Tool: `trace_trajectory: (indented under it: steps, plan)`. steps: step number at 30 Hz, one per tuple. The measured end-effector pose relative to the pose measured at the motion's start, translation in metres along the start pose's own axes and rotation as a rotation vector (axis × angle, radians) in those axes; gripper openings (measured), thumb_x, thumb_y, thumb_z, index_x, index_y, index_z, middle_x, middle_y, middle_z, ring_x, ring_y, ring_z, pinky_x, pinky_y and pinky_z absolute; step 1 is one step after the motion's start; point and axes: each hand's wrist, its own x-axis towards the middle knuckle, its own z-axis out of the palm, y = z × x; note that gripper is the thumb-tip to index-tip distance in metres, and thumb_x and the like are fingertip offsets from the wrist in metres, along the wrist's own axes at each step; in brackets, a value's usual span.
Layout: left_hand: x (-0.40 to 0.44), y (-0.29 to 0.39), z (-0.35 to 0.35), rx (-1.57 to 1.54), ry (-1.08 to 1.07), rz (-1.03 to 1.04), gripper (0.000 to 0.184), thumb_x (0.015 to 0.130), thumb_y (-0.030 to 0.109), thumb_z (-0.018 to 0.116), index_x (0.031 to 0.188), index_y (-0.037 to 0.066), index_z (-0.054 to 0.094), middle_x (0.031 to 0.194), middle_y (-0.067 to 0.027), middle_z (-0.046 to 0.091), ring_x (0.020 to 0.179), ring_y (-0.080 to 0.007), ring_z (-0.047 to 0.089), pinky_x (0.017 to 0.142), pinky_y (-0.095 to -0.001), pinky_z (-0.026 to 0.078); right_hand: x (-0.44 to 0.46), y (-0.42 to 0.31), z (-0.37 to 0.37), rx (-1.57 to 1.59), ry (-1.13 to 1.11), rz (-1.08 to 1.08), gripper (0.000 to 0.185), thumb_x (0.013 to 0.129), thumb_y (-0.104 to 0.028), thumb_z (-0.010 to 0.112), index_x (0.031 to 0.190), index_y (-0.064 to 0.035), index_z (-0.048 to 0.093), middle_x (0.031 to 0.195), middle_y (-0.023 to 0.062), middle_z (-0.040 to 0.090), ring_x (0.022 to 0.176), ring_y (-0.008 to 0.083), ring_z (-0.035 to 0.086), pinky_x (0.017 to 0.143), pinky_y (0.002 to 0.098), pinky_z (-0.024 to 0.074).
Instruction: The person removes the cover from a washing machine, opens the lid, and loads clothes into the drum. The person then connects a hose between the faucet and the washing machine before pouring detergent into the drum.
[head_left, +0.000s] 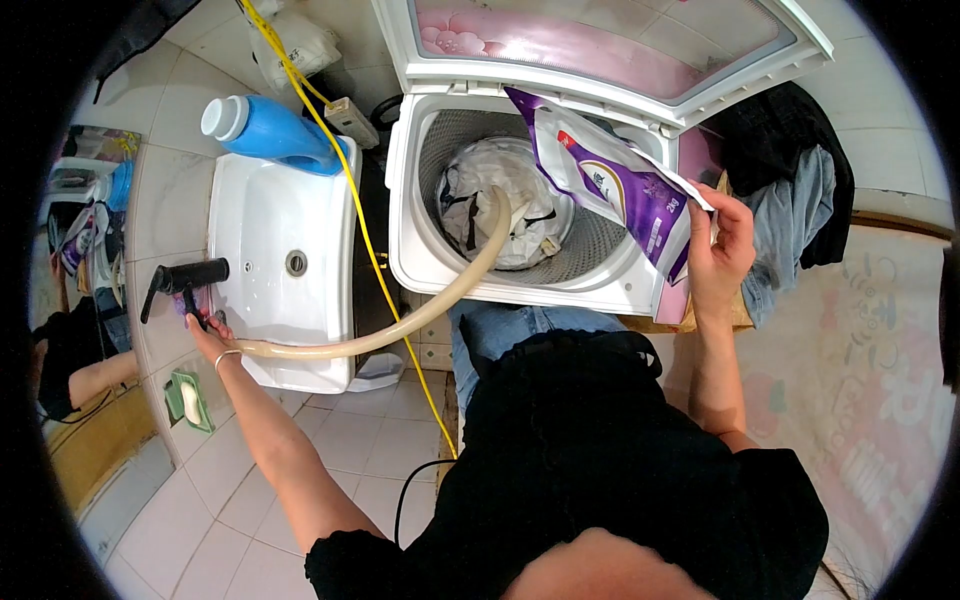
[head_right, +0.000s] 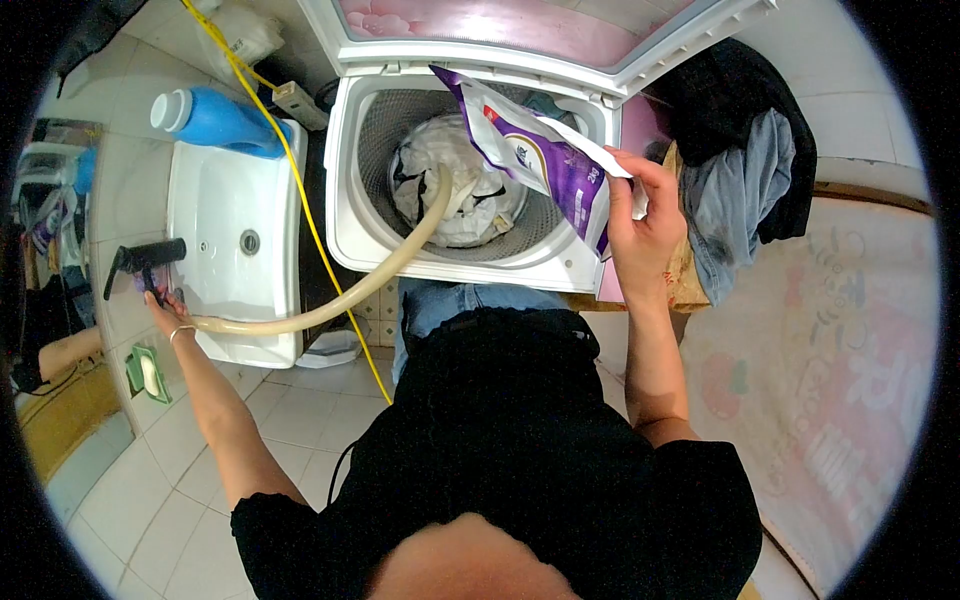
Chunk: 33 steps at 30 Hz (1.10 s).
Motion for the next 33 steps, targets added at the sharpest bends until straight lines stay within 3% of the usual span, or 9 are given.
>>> trace_trajectory:
  steps: [33]
  plan:
    - [-0.004, 0.002, 0.004, 0.009, 0.015, -0.011, 0.038, 0.087, 0.051, 0.050, 0.087, 0.013, 0.054, 0.055, 0.0035, 0.041, 0.040, -0.0085, 0.030, 0.040, -0.0221, 0.023, -0.001, -0.003, 0.004, -0.006, 0.009, -0.023, 0.015, 0.085, 0.002, 0.058, 0.099, -0.0001, 0.056, 0.100, 0.0116, 0.066, 0.091, 0.0141, 0.061, 0.081, 0.0247, 0.0464]
